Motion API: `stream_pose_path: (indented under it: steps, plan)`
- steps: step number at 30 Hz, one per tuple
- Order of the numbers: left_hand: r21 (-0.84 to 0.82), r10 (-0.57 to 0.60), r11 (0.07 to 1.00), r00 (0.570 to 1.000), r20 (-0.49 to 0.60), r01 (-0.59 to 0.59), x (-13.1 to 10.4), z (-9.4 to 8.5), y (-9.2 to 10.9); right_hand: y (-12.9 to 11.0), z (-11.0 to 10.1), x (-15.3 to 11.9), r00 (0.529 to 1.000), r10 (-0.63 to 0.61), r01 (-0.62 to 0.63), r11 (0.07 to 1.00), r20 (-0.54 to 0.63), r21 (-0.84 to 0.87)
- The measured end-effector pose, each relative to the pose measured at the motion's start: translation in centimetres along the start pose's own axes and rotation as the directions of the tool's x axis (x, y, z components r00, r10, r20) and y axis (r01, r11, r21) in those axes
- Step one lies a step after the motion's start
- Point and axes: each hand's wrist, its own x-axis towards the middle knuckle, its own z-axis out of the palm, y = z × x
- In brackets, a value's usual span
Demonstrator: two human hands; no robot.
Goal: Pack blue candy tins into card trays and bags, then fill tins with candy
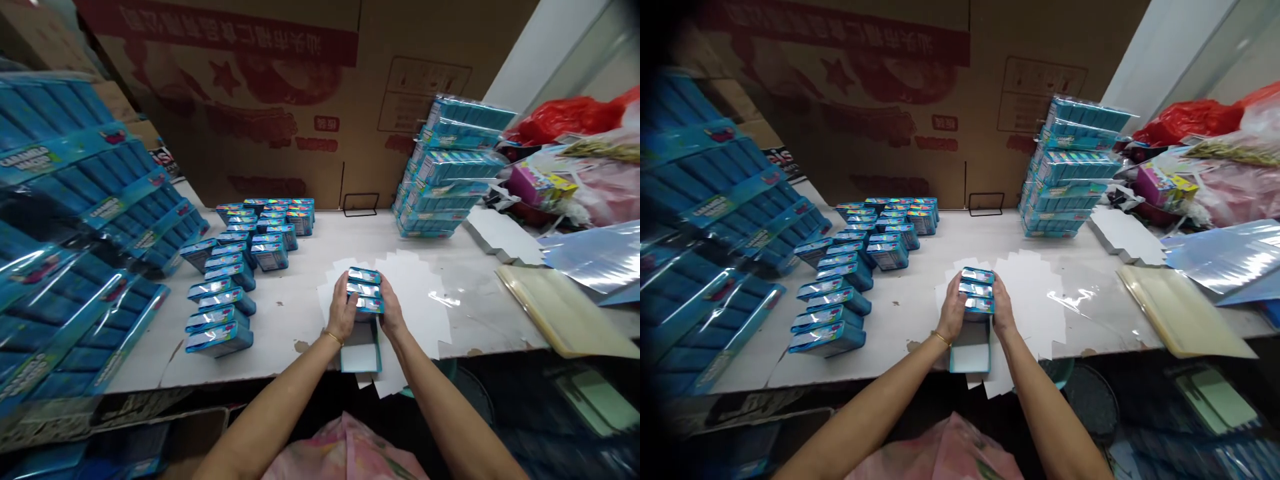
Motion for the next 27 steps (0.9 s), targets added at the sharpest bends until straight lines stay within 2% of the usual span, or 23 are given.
stream_pose_path:
  steps: [2,3,4,6,8,9,11,13,14,15,16,17,18,20,21,22,24,26,27]
  plan:
    - [0.01,-0.088,0.996,0.996,0.019,0.087,-0.6,-1.1,-0.6,-1.2,-0.4,0.3,0.998,-0.052,0.06,0.969,0.039,-0.239]
    - [0.028,-0.122,0.992,0.992,0.029,0.122,-1.0,-1.7,-0.9,-2.0,-0.4,0.3,0.99,-0.118,0.138,0.911,0.076,-0.388]
    - [0.048,-0.143,0.989,0.989,0.047,0.141,-1.4,-2.3,-1.0,-2.9,-0.2,0.2,0.971,-0.189,0.238,0.812,0.146,-0.533]
    - [0.096,-0.135,0.988,0.984,0.117,0.124,-2.3,-3.0,-1.3,-4.3,0.5,-0.3,0.894,-0.255,0.449,0.524,0.37,-0.724]
    - [0.139,-0.1,0.988,0.969,0.224,0.07,-3.2,-3.2,-1.3,-4.9,1.6,-0.7,0.798,-0.175,0.602,0.261,0.576,-0.755]
    - [0.167,-0.092,0.985,0.96,0.266,0.048,-3.7,-3.2,-1.2,-4.9,2.1,-0.8,0.76,-0.119,0.65,0.168,0.639,-0.742]
    - [0.227,-0.083,0.974,0.948,0.308,0.012,-4.9,-3.5,-0.9,-4.6,2.6,-0.8,0.697,-0.041,0.717,0.062,0.716,-0.695]
    - [0.28,-0.054,0.96,0.967,0.25,-0.019,-6.6,-4.8,-0.4,-4.4,2.5,-0.7,0.647,-0.024,0.762,0.038,0.762,-0.646]
    - [0.314,-0.024,0.949,0.988,0.153,-0.026,-7.6,-6.0,-0.1,-4.5,2.4,-0.7,0.621,-0.033,0.783,0.05,0.783,-0.62]
    - [0.351,0.017,0.936,1.0,0.012,-0.02,-8.6,-7.6,0.3,-4.7,2.5,-0.8,0.598,-0.051,0.801,0.075,0.8,-0.594]
    - [0.388,0.065,0.922,0.985,-0.161,0.003,-9.5,-9.4,0.6,-5.0,2.8,-1.1,0.584,-0.08,0.81,0.112,0.808,-0.575]
    - [0.415,0.117,0.909,0.932,-0.343,0.039,-10.4,-11.4,0.8,-5.2,3.4,-1.5,0.582,-0.114,0.81,0.166,0.805,-0.562]
    - [0.423,0.162,0.903,0.849,-0.503,0.078,-11.0,-13.6,0.9,-5.3,4.5,-2.0,0.59,-0.143,0.8,0.243,0.795,-0.549]
    - [0.353,0.179,0.927,0.676,-0.715,0.128,-11.5,-17.7,0.4,-4.8,7.7,-3.3,0.631,-0.157,0.727,0.462,0.76,-0.508]
    - [0.267,0.127,0.955,0.63,-0.766,0.131,-11.2,-19.4,-0.1,-4.2,9.8,-4.0,0.66,-0.134,0.653,0.589,0.739,-0.477]
    - [0.137,0.029,0.982,0.618,-0.786,0.129,-10.7,-20.9,-0.8,-3.2,12.1,-4.5,0.685,-0.092,0.555,0.707,0.723,-0.437]
    - [-0.179,-0.219,0.975,0.661,-0.718,0.129,-9.2,-22.7,-2.2,-0.6,16.8,-5.1,0.747,0.035,0.3,0.873,0.664,-0.384]
    - [-0.424,-0.381,0.897,0.709,-0.594,0.127,-7.8,-23.3,-3.3,2.5,20.9,-5.3,0.768,0.151,0.083,0.94,0.622,-0.331]
    - [-0.5,-0.417,0.858,0.724,-0.549,0.116,-7.3,-23.2,-3.6,3.9,22.5,-5.3,0.769,0.143,0.049,0.959,0.623,-0.28]
